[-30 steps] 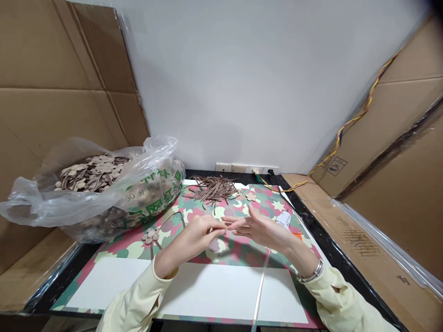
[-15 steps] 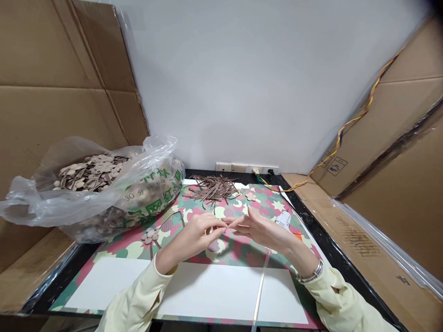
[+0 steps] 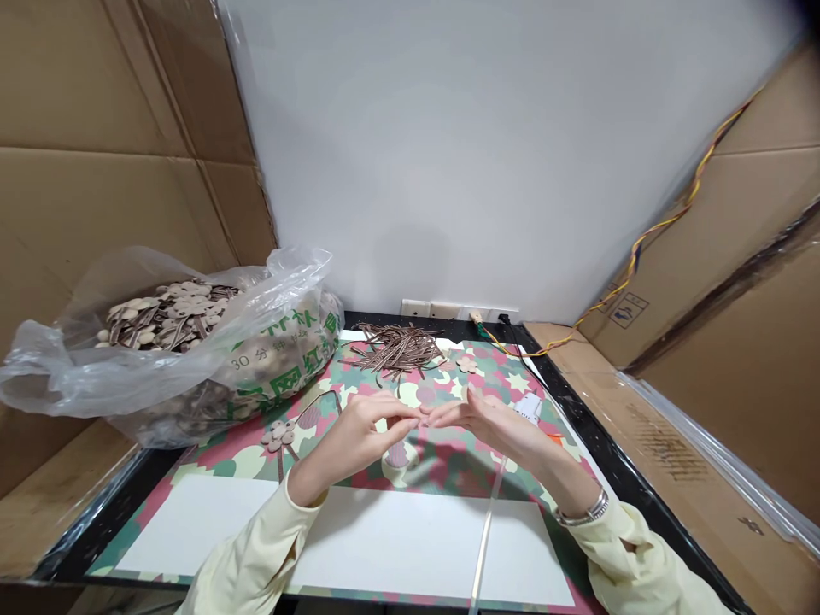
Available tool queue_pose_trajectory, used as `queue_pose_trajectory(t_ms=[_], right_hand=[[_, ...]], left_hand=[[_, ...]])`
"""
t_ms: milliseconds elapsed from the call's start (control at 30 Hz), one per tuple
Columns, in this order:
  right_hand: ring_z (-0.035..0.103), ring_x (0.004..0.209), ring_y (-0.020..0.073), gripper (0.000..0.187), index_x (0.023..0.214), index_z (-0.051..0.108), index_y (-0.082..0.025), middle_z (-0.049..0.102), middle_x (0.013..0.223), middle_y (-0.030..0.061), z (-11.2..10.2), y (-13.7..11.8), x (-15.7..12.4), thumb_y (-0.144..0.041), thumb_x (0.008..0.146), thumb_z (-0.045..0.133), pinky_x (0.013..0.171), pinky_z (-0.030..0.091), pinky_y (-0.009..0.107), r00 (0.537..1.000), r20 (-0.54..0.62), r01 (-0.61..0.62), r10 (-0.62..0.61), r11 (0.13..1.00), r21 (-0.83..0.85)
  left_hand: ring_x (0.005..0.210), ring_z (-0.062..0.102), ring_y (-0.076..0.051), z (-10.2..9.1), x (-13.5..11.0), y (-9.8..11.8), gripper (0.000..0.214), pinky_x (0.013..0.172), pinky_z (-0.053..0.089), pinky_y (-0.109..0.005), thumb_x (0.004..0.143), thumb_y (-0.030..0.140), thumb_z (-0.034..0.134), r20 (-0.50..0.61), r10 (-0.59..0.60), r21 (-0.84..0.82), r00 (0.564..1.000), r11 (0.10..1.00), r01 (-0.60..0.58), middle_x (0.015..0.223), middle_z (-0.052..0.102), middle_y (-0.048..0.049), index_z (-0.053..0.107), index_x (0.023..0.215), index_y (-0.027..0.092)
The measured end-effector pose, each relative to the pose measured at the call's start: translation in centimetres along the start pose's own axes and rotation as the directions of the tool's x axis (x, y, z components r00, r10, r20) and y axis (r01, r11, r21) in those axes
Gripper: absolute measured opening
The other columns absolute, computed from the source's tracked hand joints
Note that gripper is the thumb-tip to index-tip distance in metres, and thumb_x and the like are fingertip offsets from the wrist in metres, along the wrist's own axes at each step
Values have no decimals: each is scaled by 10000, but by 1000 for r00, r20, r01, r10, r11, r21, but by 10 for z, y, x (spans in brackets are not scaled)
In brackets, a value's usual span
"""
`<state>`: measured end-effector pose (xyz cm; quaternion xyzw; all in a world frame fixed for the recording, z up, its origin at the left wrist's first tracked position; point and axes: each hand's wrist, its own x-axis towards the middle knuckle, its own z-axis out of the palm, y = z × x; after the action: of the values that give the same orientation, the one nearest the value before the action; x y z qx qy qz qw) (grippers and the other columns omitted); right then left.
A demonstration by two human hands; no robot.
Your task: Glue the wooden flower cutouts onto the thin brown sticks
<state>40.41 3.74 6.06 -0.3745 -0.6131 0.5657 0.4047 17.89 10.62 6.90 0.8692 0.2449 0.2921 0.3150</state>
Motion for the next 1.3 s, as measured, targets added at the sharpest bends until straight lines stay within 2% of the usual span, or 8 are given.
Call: queue_pose_trajectory(t_ms=[133, 200, 300, 467, 600, 767, 967, 1300], right_hand=[[572, 1084, 213, 467, 764, 676, -199, 680, 1011, 81, -4, -4, -4, -463, 940, 333, 980, 431, 443, 996, -46, 73, -77, 995, -71], [597, 1030, 195, 309, 877, 687, -219, 686, 991, 61, -5, -6, -4, -416, 912, 452, 935, 463, 415, 991, -96, 73, -90, 983, -169], [603, 996, 170, 184, 973, 686, -260, 683, 1015, 38, -3, -6, -3, -334, 877, 547, 888, 483, 372, 980, -135, 88, -146, 927, -365], [578, 939, 173, 191, 1012, 684, -273, 686, 911, 37, 6, 1, 1, -242, 884, 546, 841, 476, 384, 915, -9, 299, -404, 693, -656], [547, 953, 182, 239, 1053, 662, -266, 659, 913, 49, 6, 8, 2, -193, 909, 486, 831, 463, 405, 857, 101, 390, -505, 510, -767], [530, 971, 201, 237, 1040, 653, -230, 634, 894, 62, 1, 15, 3, -171, 906, 466, 828, 440, 417, 828, 179, 419, -531, 375, -827], [514, 985, 195, 242, 1043, 633, -236, 620, 905, 50, 1, 20, 1, -133, 894, 472, 824, 414, 405, 828, 208, 400, -520, 289, -870], [527, 925, 189, 302, 1003, 623, -223, 640, 812, 29, 7, 15, -1, -22, 854, 454, 797, 369, 396, 816, 288, 387, -501, 105, -916]], left_hand=[[807, 620, -155, -10, -1, -7, 186, 714, 443, -230, 857, 279, 534, -134, -136, -1, 982, 990, 138, 918, 704, -27, 700, 883, 199], [820, 628, -156, -10, -1, -8, 209, 702, 457, -225, 868, 299, 515, -65, -176, -59, 982, 983, 172, 954, 703, -25, 695, 925, 207], [833, 628, -147, -3, -2, -4, 234, 715, 461, -221, 883, 312, 495, 71, -126, -133, 990, 982, 134, 979, 702, -12, 686, 989, 228], [869, 620, -136, 6, -4, 1, 225, 769, 446, -213, 882, 291, 510, 114, -46, -209, 992, 976, 70, 998, 702, -5, 677, 1021, 234], [819, 623, -137, 8, -4, -2, 229, 733, 440, -213, 888, 301, 500, 125, -47, -200, 991, 977, 71, 949, 713, -8, 688, 998, 229], [744, 603, -132, 8, -3, -4, 249, 677, 423, -208, 895, 306, 477, 137, -65, -167, 988, 982, 87, 875, 713, -13, 700, 950, 211], [615, 530, -119, 8, -3, -1, 304, 579, 379, -202, 901, 334, 444, 173, -84, -123, 981, 987, 106, 715, 667, -10, 705, 847, 187], [599, 574, -117, 12, -2, -7, 274, 561, 407, -196, 876, 319, 457, 310, -162, -229, 937, 944, 239, 673, 634, -5, 633, 740, 159]])
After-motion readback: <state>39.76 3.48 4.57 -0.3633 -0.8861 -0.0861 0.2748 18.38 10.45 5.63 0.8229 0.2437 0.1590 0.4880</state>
